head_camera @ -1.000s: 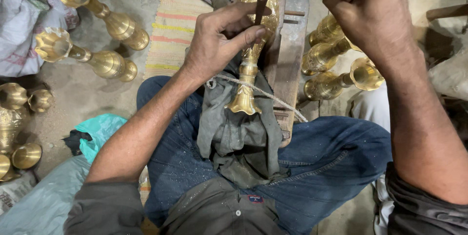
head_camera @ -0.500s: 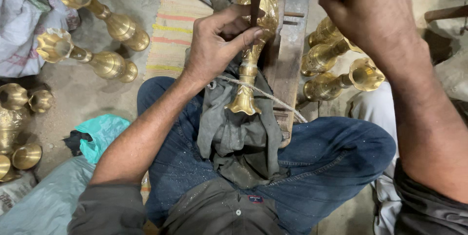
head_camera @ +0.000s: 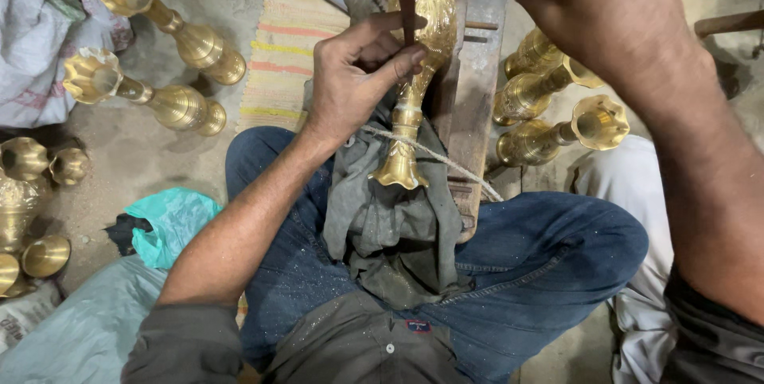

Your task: The person sits cross-legged on the floor with a brass vase held on a cloth on their lap and engraves decorative patterns into its surface, holding a chisel against the metal and striking it with a wooden mallet, repositioning the chisel repeatedly to work different areas of the vase.

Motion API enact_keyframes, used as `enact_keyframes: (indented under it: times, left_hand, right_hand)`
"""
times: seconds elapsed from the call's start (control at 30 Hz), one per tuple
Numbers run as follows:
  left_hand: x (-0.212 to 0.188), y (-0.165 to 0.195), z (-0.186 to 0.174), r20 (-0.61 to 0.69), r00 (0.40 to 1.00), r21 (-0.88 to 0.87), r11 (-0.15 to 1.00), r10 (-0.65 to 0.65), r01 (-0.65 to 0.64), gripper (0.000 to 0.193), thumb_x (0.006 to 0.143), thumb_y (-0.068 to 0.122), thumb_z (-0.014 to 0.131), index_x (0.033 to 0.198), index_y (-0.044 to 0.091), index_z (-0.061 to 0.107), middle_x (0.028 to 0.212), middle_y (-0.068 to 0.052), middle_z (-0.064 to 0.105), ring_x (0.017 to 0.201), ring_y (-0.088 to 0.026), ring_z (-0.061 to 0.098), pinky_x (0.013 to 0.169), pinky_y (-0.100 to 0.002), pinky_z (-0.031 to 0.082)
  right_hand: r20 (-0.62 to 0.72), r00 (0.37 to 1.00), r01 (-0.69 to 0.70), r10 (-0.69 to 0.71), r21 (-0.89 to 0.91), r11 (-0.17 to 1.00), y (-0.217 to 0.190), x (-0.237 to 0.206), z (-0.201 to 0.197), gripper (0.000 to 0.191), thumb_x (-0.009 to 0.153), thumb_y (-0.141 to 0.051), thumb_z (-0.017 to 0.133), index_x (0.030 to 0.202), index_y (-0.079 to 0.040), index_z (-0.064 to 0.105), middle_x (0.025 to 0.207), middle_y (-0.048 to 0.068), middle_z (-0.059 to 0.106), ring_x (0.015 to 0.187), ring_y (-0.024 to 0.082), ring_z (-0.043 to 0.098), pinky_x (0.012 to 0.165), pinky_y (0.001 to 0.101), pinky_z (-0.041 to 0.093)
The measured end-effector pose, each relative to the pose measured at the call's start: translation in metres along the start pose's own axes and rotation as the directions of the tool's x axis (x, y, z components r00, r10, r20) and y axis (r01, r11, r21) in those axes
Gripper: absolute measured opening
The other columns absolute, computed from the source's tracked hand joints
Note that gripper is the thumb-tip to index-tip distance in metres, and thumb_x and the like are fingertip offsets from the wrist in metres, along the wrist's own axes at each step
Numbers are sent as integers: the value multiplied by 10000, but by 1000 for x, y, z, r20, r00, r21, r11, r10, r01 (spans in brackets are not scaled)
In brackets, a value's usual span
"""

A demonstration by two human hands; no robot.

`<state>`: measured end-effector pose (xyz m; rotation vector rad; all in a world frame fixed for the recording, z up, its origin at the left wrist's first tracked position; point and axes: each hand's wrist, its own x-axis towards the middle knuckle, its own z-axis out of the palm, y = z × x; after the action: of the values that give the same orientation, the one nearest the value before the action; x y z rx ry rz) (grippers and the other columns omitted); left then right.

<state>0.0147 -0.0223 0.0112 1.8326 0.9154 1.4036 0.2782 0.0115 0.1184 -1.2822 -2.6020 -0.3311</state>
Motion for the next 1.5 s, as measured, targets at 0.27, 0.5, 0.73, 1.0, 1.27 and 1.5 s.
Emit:
enact_keyframes:
  times: [0.27, 0.5, 0.73, 1.0, 1.27, 1.5]
  left_hand:
    - [-3, 1, 4, -59, 998, -6, 1000, -5, 5, 311, 1017, 107, 810, 1291, 39, 680, 857, -57, 774, 765, -116, 749, 668, -242, 588]
    - [-6, -1, 3, -16, 1000, -153, 988, -16, 13, 317, 1075, 135, 737, 1357, 36, 633, 950, -42, 783, 895, -104, 795, 777, -247, 679]
    - [-7, 0, 4, -59, 998, -41, 999, -11, 9, 299, 1023, 136, 792, 1284, 40, 683, 849, -27, 755, 767, -90, 737, 674, -241, 598]
    - [-5, 7, 5, -48, 998, -22, 999, -42, 41, 284, 1025, 123, 797, 1277, 42, 695, 831, -35, 746, 743, -95, 729, 649, -235, 602]
    - [-4, 14, 5, -32, 997, -185, 981, -67, 60, 306, 1062, 110, 744, 1344, 40, 650, 914, -49, 771, 845, -105, 775, 747, -252, 658]
    - [-2, 13, 5, -60, 997, -34, 998, -49, 47, 237, 1028, 143, 795, 1230, 51, 712, 842, -30, 753, 749, -95, 738, 646, -242, 609]
  right_hand:
    - [-39, 997, 69, -63, 169, 983, -11, 10, -16, 165, 940, -96, 772, 957, 52, 701, 736, 187, 653, 605, 327, 650, 537, 419, 515]
    - [20, 1000, 2, -4, 122, 993, -17, 12, -19, 173, 991, -114, 749, 971, 56, 727, 689, 216, 650, 562, 350, 639, 505, 438, 497]
    - [68, 997, -33, 23, 152, 988, -11, 13, -8, 135, 965, -54, 696, 914, 71, 690, 700, 208, 653, 569, 335, 643, 531, 432, 517]
    - [36, 998, 56, -56, 9, 998, 3, 7, 4, 147, 971, -125, 754, 901, 2, 727, 726, 171, 674, 599, 322, 649, 552, 414, 518]
    - [30, 994, 108, -104, -171, 979, 4, 2, -3, 95, 949, -145, 777, 927, -56, 751, 767, 120, 694, 627, 259, 674, 570, 369, 536]
    - [49, 999, 26, -18, -174, 984, -12, 9, -12, 128, 981, -161, 782, 1021, -44, 751, 728, 131, 694, 595, 264, 686, 535, 376, 548]
